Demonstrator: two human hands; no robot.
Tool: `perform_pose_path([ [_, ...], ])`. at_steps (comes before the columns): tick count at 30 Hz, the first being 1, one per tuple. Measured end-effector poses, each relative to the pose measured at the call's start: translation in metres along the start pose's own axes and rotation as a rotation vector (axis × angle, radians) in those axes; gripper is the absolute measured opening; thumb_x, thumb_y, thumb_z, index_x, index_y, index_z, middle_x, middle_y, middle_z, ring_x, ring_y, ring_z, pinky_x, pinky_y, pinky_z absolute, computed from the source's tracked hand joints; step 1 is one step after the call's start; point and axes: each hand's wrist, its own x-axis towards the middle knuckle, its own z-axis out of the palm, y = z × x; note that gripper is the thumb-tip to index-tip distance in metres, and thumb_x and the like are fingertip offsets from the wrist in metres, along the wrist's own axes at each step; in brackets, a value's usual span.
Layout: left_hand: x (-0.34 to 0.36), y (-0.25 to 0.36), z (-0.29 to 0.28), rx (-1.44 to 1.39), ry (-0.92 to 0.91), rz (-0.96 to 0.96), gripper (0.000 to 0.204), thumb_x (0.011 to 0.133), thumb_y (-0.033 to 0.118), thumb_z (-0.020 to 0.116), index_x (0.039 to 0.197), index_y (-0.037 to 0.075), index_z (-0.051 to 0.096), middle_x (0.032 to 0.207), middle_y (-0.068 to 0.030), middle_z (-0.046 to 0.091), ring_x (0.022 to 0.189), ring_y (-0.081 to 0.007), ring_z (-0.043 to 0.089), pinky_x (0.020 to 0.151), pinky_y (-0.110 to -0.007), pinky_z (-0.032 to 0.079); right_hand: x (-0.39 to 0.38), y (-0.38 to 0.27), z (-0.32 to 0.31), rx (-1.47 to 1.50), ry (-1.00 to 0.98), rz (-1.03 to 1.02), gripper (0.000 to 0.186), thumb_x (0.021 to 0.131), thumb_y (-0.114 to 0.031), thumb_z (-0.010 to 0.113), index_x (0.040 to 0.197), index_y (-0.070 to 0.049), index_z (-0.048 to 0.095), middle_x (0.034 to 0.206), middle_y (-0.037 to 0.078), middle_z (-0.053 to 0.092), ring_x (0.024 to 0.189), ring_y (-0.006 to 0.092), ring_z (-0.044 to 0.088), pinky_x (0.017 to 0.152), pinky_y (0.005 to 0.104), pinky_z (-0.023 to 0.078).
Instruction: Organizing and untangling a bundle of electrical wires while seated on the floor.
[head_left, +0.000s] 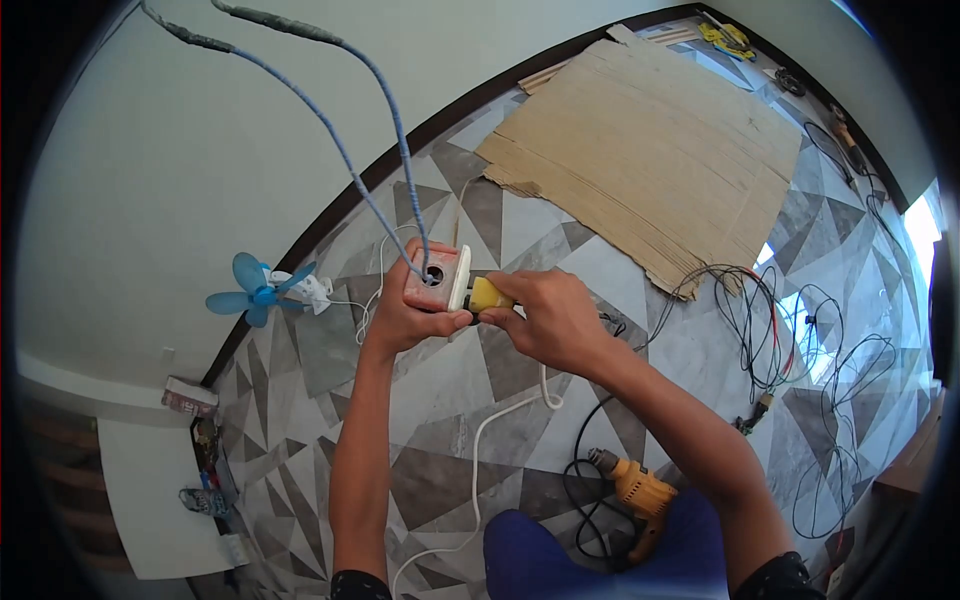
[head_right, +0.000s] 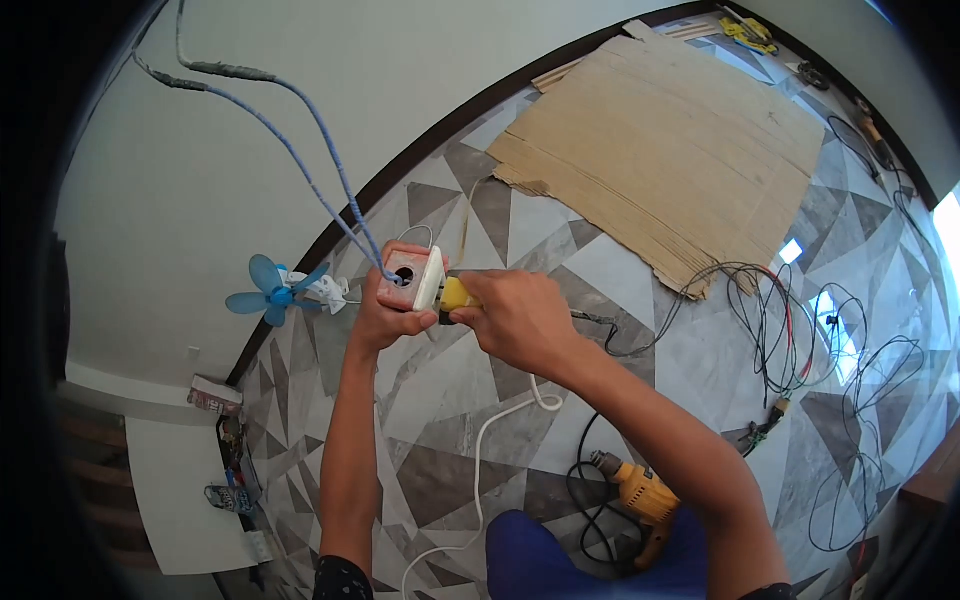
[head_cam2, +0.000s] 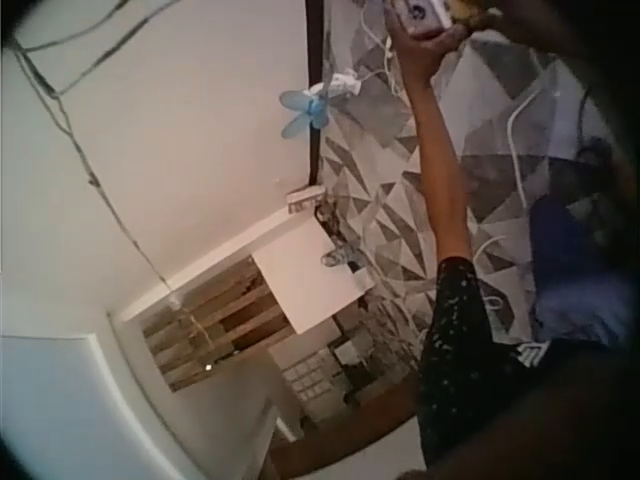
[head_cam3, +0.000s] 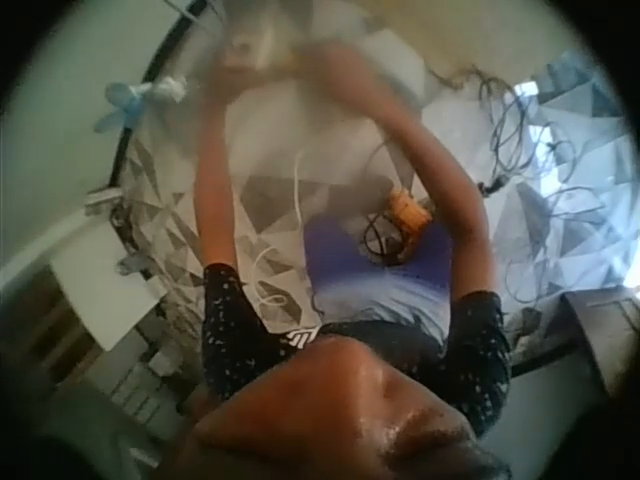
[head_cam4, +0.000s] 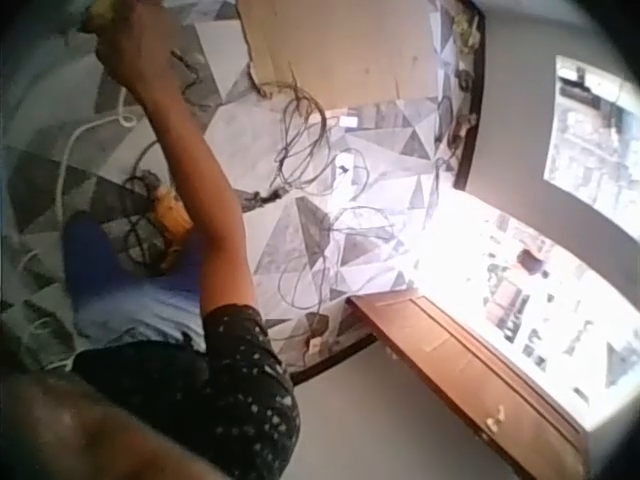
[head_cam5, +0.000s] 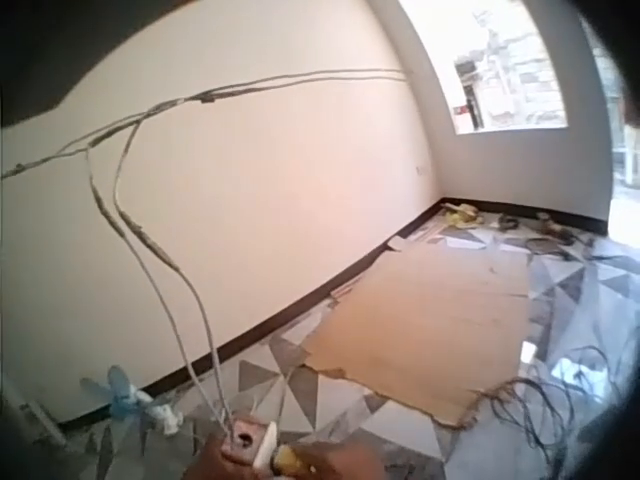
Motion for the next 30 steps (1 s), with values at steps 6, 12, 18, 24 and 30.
perform_pose_path([
  [6, 0.004, 0.002, 0.005, -0.15, 0.032, 0.029, 0.072, 0.057, 0.02, 0.087, 0.117, 0.002, 0.052, 0.104, -0.0061, 0.061, 0.096, -0.0146, 0.06, 0.084, -0.028, 0.051, 0.0, -0.002, -0.001, 0.029, -0.001, 0.007, 0.026, 0.077, -0.02, 0.074, 0.096, -0.004, 0.065, 0.077, 0.016, 0.065, 0.07, 0.0372, 0.062, 0.061, 0.0427, 0.046],
  [12, -0.003, 0.0, 0.006, -0.175, 0.091, 0.015, 0.072, 0.058, 0.019, 0.086, 0.118, 0.003, 0.049, 0.102, -0.0056, 0.06, 0.093, -0.0134, 0.059, 0.082, -0.027, 0.051, 0.002, -0.002, 0.003, -0.023, 0.018, -0.036, 0.028, 0.078, -0.019, 0.073, 0.098, -0.002, 0.065, 0.078, 0.016, 0.065, 0.07, 0.0366, 0.062, 0.061, 0.0424, 0.047],
  [18, -0.005, 0.012, 0.008, -0.165, 0.071, 0.014, 0.068, 0.06, 0.018, 0.086, 0.116, 0.003, 0.049, 0.102, -0.0058, 0.06, 0.092, -0.0126, 0.06, 0.08, -0.027, 0.051, 0.004, -0.006, -0.003, -0.03, -0.028, -0.06, 0.031, 0.077, -0.019, 0.073, 0.101, 0.0, 0.065, 0.077, 0.016, 0.065, 0.069, 0.0354, 0.063, 0.061, 0.0417, 0.048],
  [24, -0.01, 0.024, 0.011, -0.143, 0.079, -0.021, 0.068, 0.061, 0.017, 0.087, 0.116, 0.003, 0.049, 0.104, -0.0067, 0.06, 0.094, -0.0136, 0.06, 0.081, -0.029, 0.052, 0.004, -0.009, 0.001, -0.045, -0.003, -0.104, 0.031, 0.076, -0.018, 0.074, 0.101, -0.001, 0.066, 0.077, 0.017, 0.065, 0.069, 0.0359, 0.063, 0.061, 0.0416, 0.048],
  [30, 0.001, -0.027, -0.01, 0.202, 0.095, 0.074, 0.091, 0.053, 0.023, 0.093, 0.128, 0.003, 0.046, 0.114, -0.0091, 0.058, 0.108, -0.0182, 0.057, 0.092, -0.031, 0.048, 0.013, 0.026, 0.008, -0.084, -0.155, -0.021, 0.028, 0.073, -0.026, 0.076, 0.092, -0.006, 0.069, 0.082, 0.018, 0.067, 0.08, 0.0378, 0.065, 0.07, 0.0472, 0.051],
])
